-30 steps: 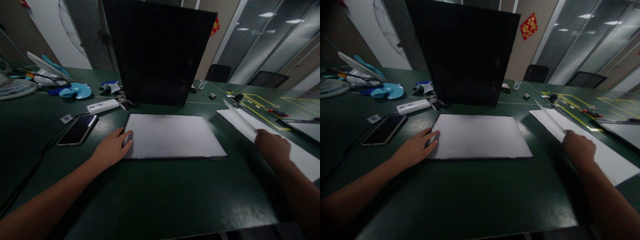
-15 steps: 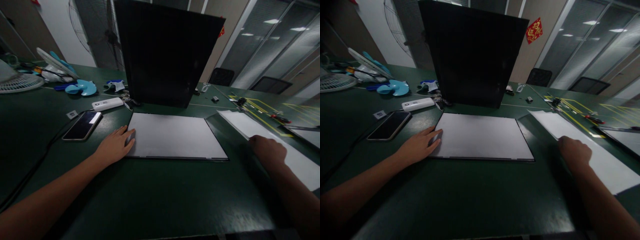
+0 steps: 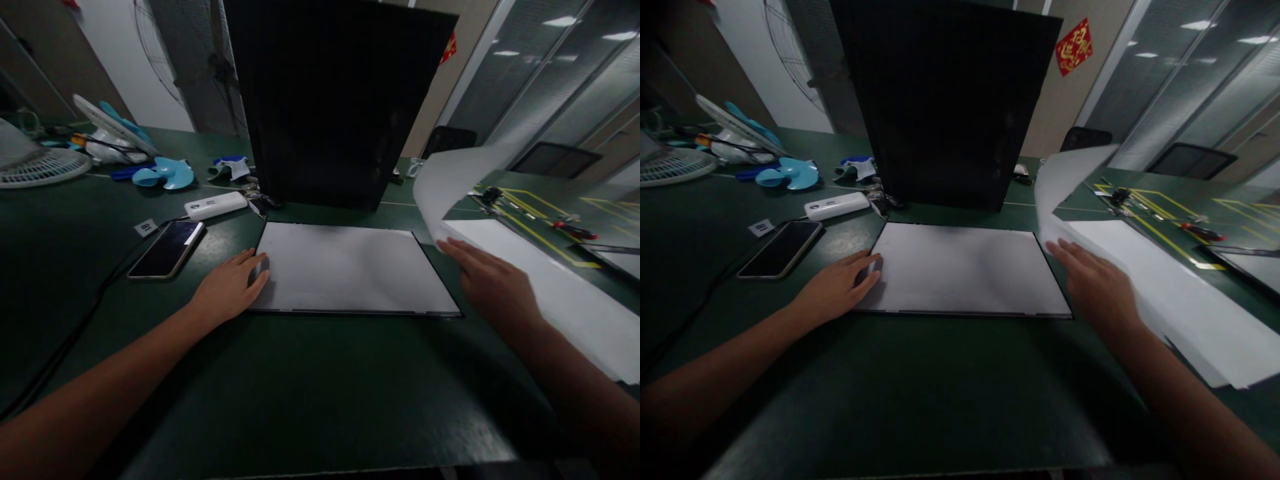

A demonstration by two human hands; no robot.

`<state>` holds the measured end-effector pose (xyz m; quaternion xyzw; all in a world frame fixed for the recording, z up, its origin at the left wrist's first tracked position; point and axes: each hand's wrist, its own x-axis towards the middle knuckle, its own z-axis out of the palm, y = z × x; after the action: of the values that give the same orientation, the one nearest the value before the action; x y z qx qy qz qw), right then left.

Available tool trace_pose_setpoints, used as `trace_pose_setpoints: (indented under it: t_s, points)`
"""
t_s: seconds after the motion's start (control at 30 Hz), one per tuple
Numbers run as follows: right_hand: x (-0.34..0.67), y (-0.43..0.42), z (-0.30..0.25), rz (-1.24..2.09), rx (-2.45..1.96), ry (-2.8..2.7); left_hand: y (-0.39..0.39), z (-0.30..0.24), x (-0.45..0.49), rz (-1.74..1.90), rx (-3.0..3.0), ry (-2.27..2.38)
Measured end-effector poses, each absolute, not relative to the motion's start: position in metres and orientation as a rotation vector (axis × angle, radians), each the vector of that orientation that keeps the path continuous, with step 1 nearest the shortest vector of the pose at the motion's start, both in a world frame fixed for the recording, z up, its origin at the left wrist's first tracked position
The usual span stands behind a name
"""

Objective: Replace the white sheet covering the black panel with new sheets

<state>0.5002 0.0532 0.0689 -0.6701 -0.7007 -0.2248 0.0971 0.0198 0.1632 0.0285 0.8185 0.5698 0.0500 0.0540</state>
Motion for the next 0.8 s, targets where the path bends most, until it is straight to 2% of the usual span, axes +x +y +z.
trace_pose_setpoints:
  t_s: [0.13,0.27,0.5,0.8]
  points:
    - [0.437,0.066,0.054,-0.397,-1.64,-2.396,0.166,0.027,0.016,0.17,2.515,1.708]
    - [0.397,0.072,0.033,-0.203,-1.488,-2.551,0.17,0.028,0.011,0.23,2.542,1.675]
    - [0.382,0.064,0.021,-0.19,-1.299,-2.676,0.184,0.032,-0.005,0.311,2.583,1.549]
    - [0.383,0.072,0.023,-0.004,-1.178,-2.688,0.191,0.026,-0.012,0.398,2.575,1.502]
